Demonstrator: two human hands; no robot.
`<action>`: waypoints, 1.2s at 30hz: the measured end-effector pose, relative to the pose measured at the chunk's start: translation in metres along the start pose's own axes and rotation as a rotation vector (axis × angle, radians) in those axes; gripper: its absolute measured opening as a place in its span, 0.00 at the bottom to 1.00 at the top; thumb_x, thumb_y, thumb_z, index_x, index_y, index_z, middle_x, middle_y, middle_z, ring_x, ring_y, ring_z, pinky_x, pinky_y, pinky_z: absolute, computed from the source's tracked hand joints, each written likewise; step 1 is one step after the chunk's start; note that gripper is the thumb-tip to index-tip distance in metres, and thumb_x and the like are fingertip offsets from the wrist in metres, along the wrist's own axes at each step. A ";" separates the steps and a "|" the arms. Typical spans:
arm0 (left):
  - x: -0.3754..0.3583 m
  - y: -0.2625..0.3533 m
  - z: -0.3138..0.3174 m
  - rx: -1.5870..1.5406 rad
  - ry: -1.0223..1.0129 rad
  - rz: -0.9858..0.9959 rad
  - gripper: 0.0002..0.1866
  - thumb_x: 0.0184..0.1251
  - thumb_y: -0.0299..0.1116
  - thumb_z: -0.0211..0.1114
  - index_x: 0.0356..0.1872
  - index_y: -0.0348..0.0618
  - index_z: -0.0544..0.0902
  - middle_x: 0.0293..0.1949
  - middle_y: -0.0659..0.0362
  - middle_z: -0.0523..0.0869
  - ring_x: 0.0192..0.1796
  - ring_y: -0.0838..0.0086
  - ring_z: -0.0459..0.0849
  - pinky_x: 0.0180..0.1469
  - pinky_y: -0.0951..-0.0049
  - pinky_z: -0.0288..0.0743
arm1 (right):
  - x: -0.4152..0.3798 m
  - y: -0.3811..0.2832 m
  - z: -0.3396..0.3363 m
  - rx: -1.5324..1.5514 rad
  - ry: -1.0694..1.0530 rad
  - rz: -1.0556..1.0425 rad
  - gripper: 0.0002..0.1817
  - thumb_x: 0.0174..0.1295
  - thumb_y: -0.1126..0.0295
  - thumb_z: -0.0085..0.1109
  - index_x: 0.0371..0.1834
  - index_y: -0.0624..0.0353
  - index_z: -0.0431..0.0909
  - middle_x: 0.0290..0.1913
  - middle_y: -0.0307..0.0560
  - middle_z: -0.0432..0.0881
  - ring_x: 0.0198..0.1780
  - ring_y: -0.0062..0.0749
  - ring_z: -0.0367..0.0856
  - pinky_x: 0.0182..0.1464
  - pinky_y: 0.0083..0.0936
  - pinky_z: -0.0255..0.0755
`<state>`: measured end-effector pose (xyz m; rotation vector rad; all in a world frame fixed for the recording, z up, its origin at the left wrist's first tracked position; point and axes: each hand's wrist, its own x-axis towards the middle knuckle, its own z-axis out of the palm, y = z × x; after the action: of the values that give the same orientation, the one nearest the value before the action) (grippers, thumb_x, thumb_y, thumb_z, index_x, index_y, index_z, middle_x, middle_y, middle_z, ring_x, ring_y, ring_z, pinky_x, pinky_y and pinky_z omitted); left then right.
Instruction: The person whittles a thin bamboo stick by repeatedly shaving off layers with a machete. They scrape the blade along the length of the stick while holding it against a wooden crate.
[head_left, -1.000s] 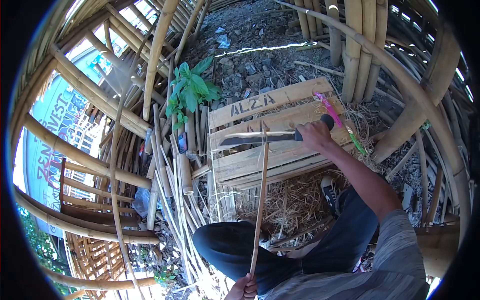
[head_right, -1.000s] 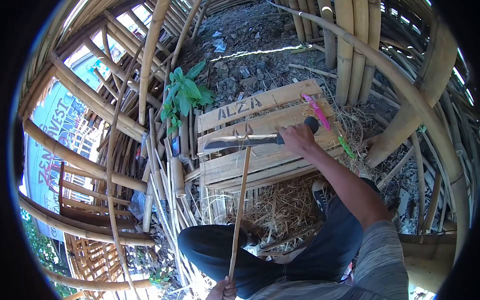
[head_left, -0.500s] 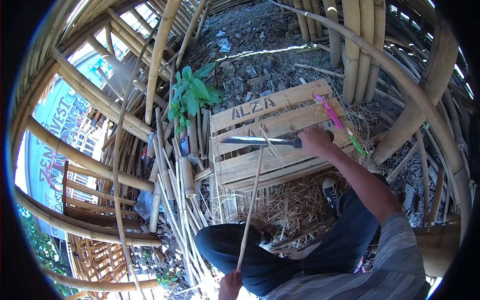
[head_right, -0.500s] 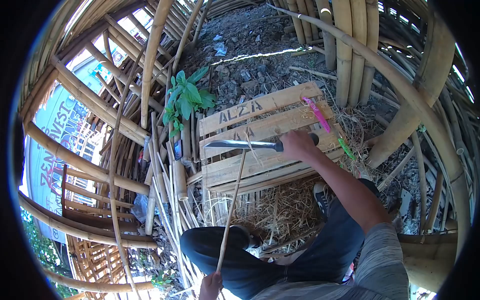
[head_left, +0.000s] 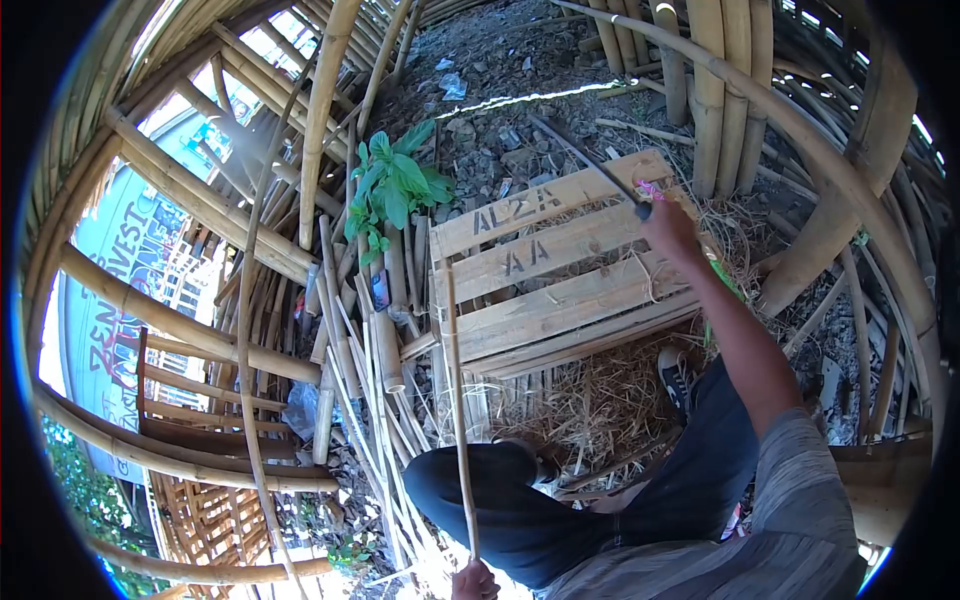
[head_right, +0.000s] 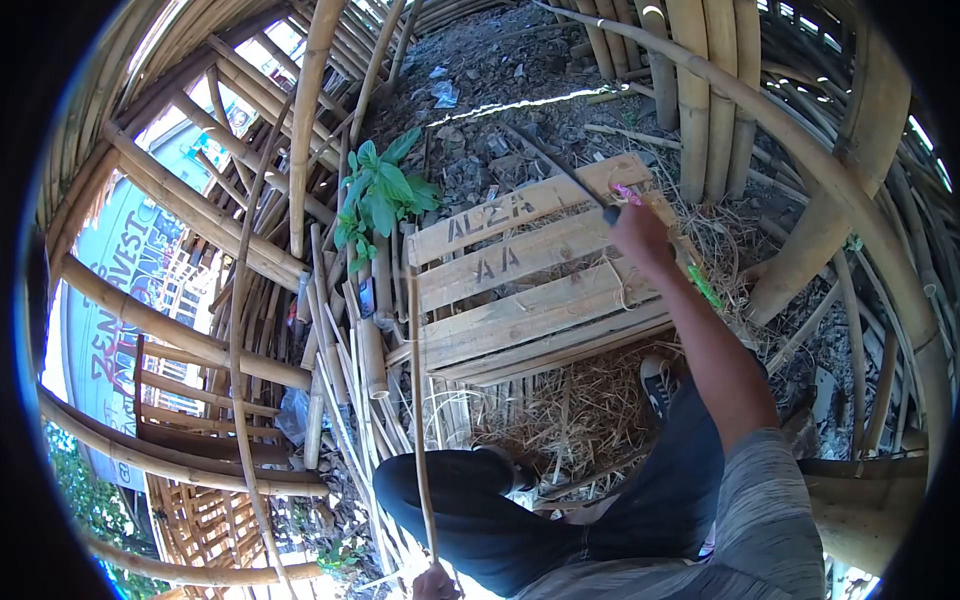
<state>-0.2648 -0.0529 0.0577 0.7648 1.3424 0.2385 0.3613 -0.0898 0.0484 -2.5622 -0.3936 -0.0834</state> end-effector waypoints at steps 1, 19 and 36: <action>-0.002 0.006 -0.004 0.013 -0.053 0.044 0.14 0.73 0.45 0.48 0.29 0.52 0.71 0.15 0.71 0.61 0.14 0.87 0.58 0.11 0.84 0.48 | 0.004 0.013 0.000 0.009 -0.004 -0.008 0.15 0.54 0.61 0.55 0.33 0.63 0.80 0.30 0.58 0.83 0.35 0.52 0.83 0.39 0.44 0.76; 0.039 0.100 0.056 -0.034 -0.678 -0.031 0.20 0.73 0.52 0.45 0.23 0.52 0.61 0.14 0.71 0.52 0.13 0.86 0.47 0.14 0.82 0.40 | -0.041 -0.019 -0.029 0.226 -0.100 -0.233 0.11 0.50 0.65 0.57 0.23 0.63 0.79 0.23 0.59 0.80 0.29 0.53 0.81 0.31 0.43 0.72; 0.027 0.011 0.111 1.014 0.164 0.649 0.18 0.71 0.38 0.49 0.25 0.35 0.73 0.16 0.40 0.73 0.21 0.41 0.74 0.22 0.51 0.61 | -0.123 -0.004 0.020 -0.035 -0.492 -0.513 0.12 0.42 0.65 0.60 0.26 0.63 0.80 0.26 0.59 0.81 0.31 0.51 0.83 0.37 0.42 0.77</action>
<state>-0.1515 -0.0691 0.0468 2.0764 1.2955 0.1125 0.2420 -0.1083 0.0166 -2.4310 -1.2351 0.3633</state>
